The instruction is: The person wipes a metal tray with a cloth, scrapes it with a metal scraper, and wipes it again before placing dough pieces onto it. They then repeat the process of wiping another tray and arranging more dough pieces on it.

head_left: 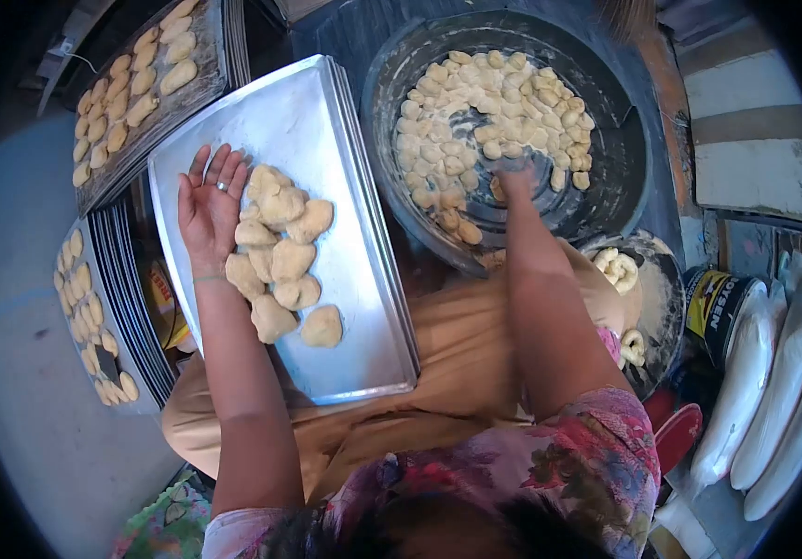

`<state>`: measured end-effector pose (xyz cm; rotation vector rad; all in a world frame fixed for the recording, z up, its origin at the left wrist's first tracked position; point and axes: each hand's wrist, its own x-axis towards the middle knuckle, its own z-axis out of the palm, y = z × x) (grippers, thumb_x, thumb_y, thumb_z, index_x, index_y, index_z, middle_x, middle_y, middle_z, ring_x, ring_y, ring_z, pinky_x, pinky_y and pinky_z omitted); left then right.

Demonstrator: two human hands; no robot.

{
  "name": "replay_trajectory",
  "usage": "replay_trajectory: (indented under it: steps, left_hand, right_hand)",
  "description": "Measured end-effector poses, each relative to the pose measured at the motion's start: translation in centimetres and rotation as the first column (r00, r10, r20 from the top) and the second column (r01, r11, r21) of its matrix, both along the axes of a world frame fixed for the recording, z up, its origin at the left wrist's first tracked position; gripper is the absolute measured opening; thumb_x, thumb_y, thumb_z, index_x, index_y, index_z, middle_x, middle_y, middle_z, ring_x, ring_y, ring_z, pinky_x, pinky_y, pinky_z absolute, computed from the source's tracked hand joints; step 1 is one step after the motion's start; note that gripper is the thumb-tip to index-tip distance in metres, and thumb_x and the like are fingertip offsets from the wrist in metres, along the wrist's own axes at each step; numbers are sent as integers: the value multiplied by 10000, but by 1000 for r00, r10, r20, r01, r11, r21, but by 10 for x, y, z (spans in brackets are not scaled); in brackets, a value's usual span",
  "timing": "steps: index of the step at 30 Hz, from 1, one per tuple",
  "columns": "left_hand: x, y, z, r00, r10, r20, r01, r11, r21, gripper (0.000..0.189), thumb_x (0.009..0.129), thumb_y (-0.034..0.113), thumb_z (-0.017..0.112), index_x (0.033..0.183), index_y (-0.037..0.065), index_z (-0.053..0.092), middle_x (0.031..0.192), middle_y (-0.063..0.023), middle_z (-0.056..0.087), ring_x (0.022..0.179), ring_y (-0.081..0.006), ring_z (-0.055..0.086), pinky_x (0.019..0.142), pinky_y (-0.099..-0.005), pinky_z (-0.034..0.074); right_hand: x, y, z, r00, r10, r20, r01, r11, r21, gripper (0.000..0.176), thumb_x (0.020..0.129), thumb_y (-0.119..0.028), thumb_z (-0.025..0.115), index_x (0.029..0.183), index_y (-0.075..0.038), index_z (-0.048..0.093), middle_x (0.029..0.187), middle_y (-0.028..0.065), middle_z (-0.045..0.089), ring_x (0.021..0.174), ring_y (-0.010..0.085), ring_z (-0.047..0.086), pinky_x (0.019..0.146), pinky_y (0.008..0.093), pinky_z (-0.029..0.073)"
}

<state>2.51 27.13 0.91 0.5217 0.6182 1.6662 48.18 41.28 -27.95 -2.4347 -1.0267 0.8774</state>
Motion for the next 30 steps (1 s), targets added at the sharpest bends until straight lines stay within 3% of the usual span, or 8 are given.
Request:
replay_trajectory:
  steps: [4,7,10,16,19,21,26,30]
  left_hand:
    - [-1,-1,1,1000,-20,9,20,1000,22,479,993,359,448,1295,-12,460,1294,-262,505,1219,-355,492,1056,-478,389]
    - [0,-2,2,999,-32,12,32,999,31,465,998,343,442,1300,-10,465,1291,-262,509,1217,-359,498,1048,-485,401]
    - [-1,-2,1,999,-37,23,36,999,37,464,1000,339,440,1302,-12,462,1288,-264,511,1218,-363,501,1046,-486,408]
    - [1,-1,1,1000,-19,12,18,999,40,453,998,327,444,1301,-10,459,1275,-259,520,1197,-360,515,1035,-483,418]
    - [4,-3,-1,1000,-4,9,4,1000,10,444,990,319,459,1295,-4,465,1265,-252,528,1180,-353,523,1032,-480,414]
    - [2,-4,-1,1000,19,-11,-19,1000,-8,438,984,314,471,1291,1,471,1260,-246,532,1175,-349,523,1030,-478,409]
    - [3,-1,-4,999,9,-42,-10,1000,-22,439,972,317,499,1286,12,471,1244,-227,540,1172,-337,522,1042,-467,394]
    - [18,-7,17,890,-32,-455,1,998,-68,430,928,283,581,1236,-12,526,1167,-174,587,1091,-273,575,1005,-387,428]
  right_hand:
    - [-19,10,-18,924,-343,-169,335,939,-78,1145,617,-299,869,1500,-197,147,1498,235,145,1321,415,328,1036,472,384]
    - [-34,46,-20,911,-365,-191,381,923,54,1091,629,-332,851,1489,-180,196,1461,237,208,1337,394,305,1027,496,390]
    - [-45,73,-13,913,225,340,-245,969,15,1005,667,-403,795,1479,-174,249,1462,215,240,1302,415,337,1012,487,419]
    - [-44,84,4,821,512,254,-477,858,-189,671,704,-345,715,1326,-197,511,1369,150,449,1207,385,483,947,458,468]
    - [-1,86,-53,721,642,259,-664,747,-3,615,728,-291,714,1285,-125,514,1112,175,594,999,319,604,829,442,515]
    - [18,90,-74,841,538,-47,-539,842,-5,567,726,-246,701,1252,-106,543,928,115,615,815,240,618,690,390,540]
    - [-22,88,53,761,287,-581,-328,944,35,537,747,-151,665,1261,-122,514,950,84,605,736,212,596,607,378,528]
    - [-86,53,225,554,519,-651,-371,854,366,442,767,-128,637,1193,-100,525,943,62,598,779,188,597,633,359,522]
